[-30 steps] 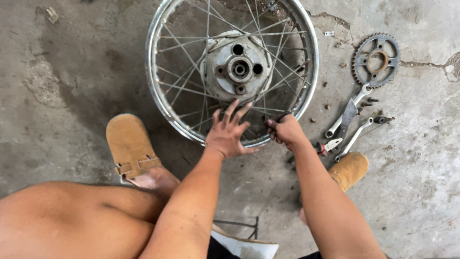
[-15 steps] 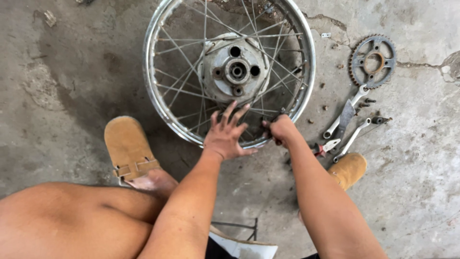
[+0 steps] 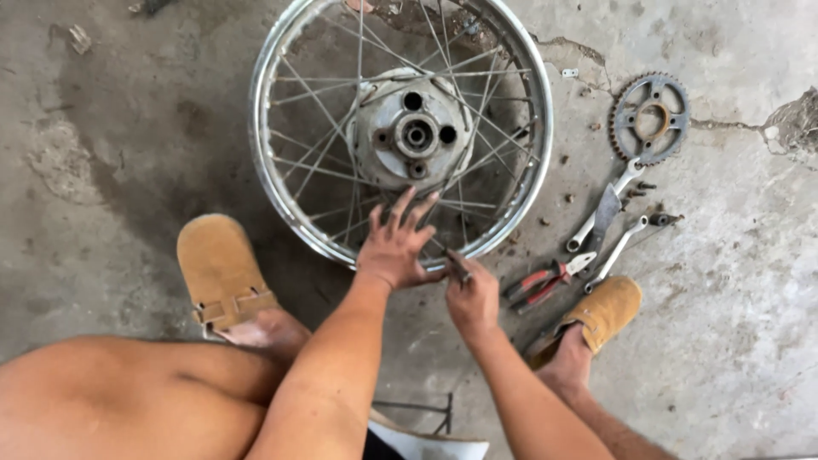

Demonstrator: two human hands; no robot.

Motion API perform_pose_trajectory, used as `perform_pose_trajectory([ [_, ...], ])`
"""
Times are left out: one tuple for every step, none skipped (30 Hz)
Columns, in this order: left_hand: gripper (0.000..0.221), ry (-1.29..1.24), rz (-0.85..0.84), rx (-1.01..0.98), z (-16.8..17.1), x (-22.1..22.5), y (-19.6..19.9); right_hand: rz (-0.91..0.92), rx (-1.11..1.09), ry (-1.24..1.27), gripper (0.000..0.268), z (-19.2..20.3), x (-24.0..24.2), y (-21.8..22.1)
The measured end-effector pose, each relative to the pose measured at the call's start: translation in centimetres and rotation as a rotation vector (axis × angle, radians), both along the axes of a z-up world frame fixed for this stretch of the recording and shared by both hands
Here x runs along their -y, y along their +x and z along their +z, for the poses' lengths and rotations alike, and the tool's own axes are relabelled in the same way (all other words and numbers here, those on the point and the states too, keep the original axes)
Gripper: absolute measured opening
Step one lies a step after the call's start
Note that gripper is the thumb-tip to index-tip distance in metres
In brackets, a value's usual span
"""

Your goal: Inspecting and cleaning the spokes and rim of a motorcycle wheel

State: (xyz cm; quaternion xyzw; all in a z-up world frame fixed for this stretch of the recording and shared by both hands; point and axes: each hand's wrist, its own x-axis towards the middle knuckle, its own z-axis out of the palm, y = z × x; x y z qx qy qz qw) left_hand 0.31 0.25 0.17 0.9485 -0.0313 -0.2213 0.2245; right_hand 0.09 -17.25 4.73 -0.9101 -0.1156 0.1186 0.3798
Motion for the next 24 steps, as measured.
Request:
perform_pose_trajectory([
  [0.081, -0.003, 0.0, -0.011, 0.0, 0.1, -0.2, 0.0, -0.011, -0.003, 0.025, -1.1, 0.9, 0.2],
  [0.082, 0.001, -0.004, -0.014, 0.1, 0.2, -0.5, 0.03, -0.058, -0.08, 0.021, -2.1, 1.9, 0.4],
  [0.082, 0.008, -0.01, 0.001, -0.1, 0.1, 0.2, 0.056, -0.088, -0.154, 0.019, -3.5, 2.6, 1.5],
  [0.082, 0.008, -0.013, 0.007, 0.1, 0.2, 0.1, 0.053, -0.082, -0.155, 0.019, -3.6, 3.3, 2.6],
  [0.083, 0.007, -0.008, 0.01, 0.2, 0.1, 0.1, -0.097, -0.212, -0.198, 0.014, -3.8, 3.8, 3.9],
  [0.084, 0.007, -0.003, 0.014, 0.2, 0.1, 0.0, -0.248, -0.341, -0.238, 0.026, -4.0, 4.3, 5.1],
  [0.084, 0.012, 0.0, 0.005, 0.2, -0.1, 0.1, -0.243, -0.349, -0.234, 0.026, -4.7, 4.6, 6.0],
  [0.083, 0.016, 0.0, 0.018, 0.2, -0.2, 0.1, -0.213, -0.437, -0.22, 0.025, -5.5, 4.8, 6.9],
  [0.083, 0.012, -0.003, 0.031, 0.1, 0.1, 0.2, -0.188, -0.523, -0.212, 0.024, -6.1, 5.5, 7.8],
  [0.083, 0.009, -0.004, 0.024, 0.3, 0.2, -0.3, -0.189, -0.531, -0.216, 0.024, -6.1, 5.5, 7.5],
  [0.083, 0.0, 0.001, 0.025, 0.3, 0.1, -0.1, -0.145, -0.589, -0.285, 0.02, -6.3, 5.3, 7.8],
  [0.083, -0.009, 0.005, 0.025, 0.4, 0.0, 0.1, -0.102, -0.647, -0.355, 0.018, -6.3, 5.1, 8.1],
  [0.083, -0.007, 0.005, 0.025, 0.5, 0.0, 0.1, -0.102, -0.648, -0.354, 0.018, -5.7, 4.6, 8.5],
  [0.083, -0.012, 0.004, 0.025, 0.5, 0.0, 0.2, -0.081, -0.691, -0.33, 0.019, -5.0, 4.0, 8.8],
  [0.082, -0.017, 0.004, 0.023, 0.6, 0.0, 0.1, -0.059, -0.735, -0.306, 0.021, -4.3, 3.4, 9.0],
  [0.082, -0.016, 0.005, 0.021, 0.5, 0.1, 0.1, -0.057, -0.736, -0.305, 0.021, -4.5, 3.5, 9.1],
  [0.082, -0.013, 0.01, 0.038, 0.3, 0.1, 0.0, -0.07, -0.728, -0.257, 0.024, -4.7, 3.5, 9.2],
  [0.082, -0.011, 0.015, 0.054, 0.2, 0.1, 0.0, -0.084, -0.72, -0.209, 0.03, -5.0, 3.4, 9.4],
  [0.082, -0.011, 0.016, 0.051, 0.2, 0.1, 0.0, -0.082, -0.723, -0.211, 0.03, -5.0, 3.4, 9.1],
  [0.081, -0.011, 0.017, 0.046, 0.2, 0.0, 0.0, -0.069, -0.722, -0.24, 0.028, -5.0, 3.4, 8.9],
  [0.08, -0.013, 0.017, 0.043, 0.2, 0.1, 0.1, -0.058, -0.721, -0.272, 0.026, -5.0, 3.5, 8.8],
  [0.08, -0.016, 0.017, 0.041, 0.3, 0.1, -0.1, -0.059, -0.723, -0.274, 0.026, -4.8, 3.5, 8.3],
  [0.08, -0.015, 0.012, 0.041, 0.3, 0.1, 0.0, -0.066, -0.704, -0.281, 0.026, -4.7, 3.3, 8.1],
  [0.08, -0.013, 0.007, 0.041, 0.3, 0.0, 0.1, -0.074, -0.685, -0.287, 0.026, -4.6, 3.2, 7.9],
])
